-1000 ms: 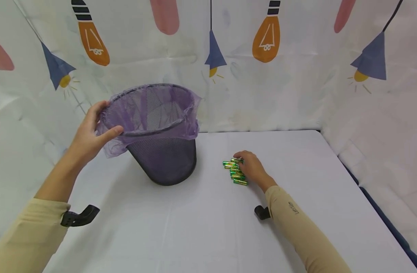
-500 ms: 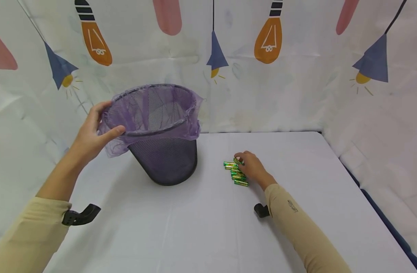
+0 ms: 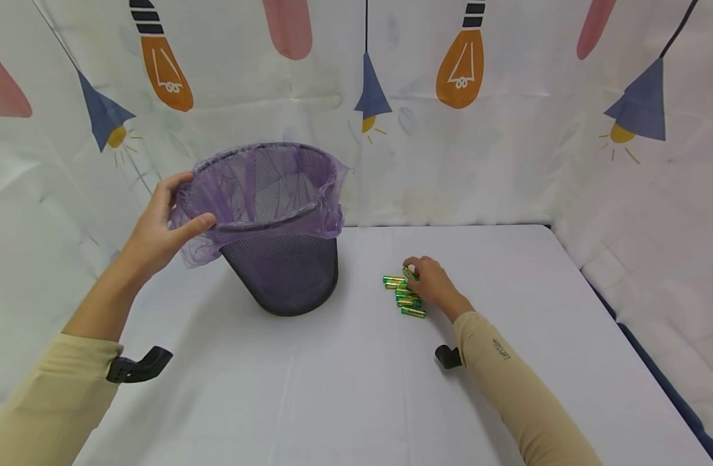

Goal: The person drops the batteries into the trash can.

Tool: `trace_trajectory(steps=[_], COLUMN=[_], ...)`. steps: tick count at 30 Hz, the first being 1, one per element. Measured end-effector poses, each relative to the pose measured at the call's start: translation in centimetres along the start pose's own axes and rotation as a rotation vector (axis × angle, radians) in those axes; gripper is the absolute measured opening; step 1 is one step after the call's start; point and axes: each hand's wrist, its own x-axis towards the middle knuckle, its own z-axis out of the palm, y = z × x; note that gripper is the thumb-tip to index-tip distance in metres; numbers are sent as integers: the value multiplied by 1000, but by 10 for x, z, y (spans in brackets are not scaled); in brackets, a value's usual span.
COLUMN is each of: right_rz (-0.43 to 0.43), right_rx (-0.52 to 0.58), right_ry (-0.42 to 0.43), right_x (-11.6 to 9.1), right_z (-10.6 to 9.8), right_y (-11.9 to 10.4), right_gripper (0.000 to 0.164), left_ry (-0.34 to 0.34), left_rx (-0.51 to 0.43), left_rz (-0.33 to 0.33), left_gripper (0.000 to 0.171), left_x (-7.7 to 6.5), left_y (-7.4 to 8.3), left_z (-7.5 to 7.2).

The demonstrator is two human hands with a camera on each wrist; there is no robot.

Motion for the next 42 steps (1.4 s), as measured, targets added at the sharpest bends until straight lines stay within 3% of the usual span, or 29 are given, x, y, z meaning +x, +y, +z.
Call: trace_trajectory(steps=[16,22,30,37,42], right_rz=[-22,-68,-150,-167,-199], right_rx=[79,103,152,261,274], right_ry=[103,151,239,260,275], right_x=[-10,-12,-17,-22,-23], right_z=[-10,-13,-27,-46,-56], right_y=[-6,-14,-34,-58,-70], right_gripper=[43,42,40,38,39], left_ry=[6,26,20,13,15], left_rx=[-6,-42,-87,-104,-112], left_rz=[-6,-12,-23,-34,-32], left_gripper=[80,82,82,82,83], left_x=[0,-1,-1,-1,-1], left_y=[0,0,0,1,1], left_z=[0,2,4,4,3])
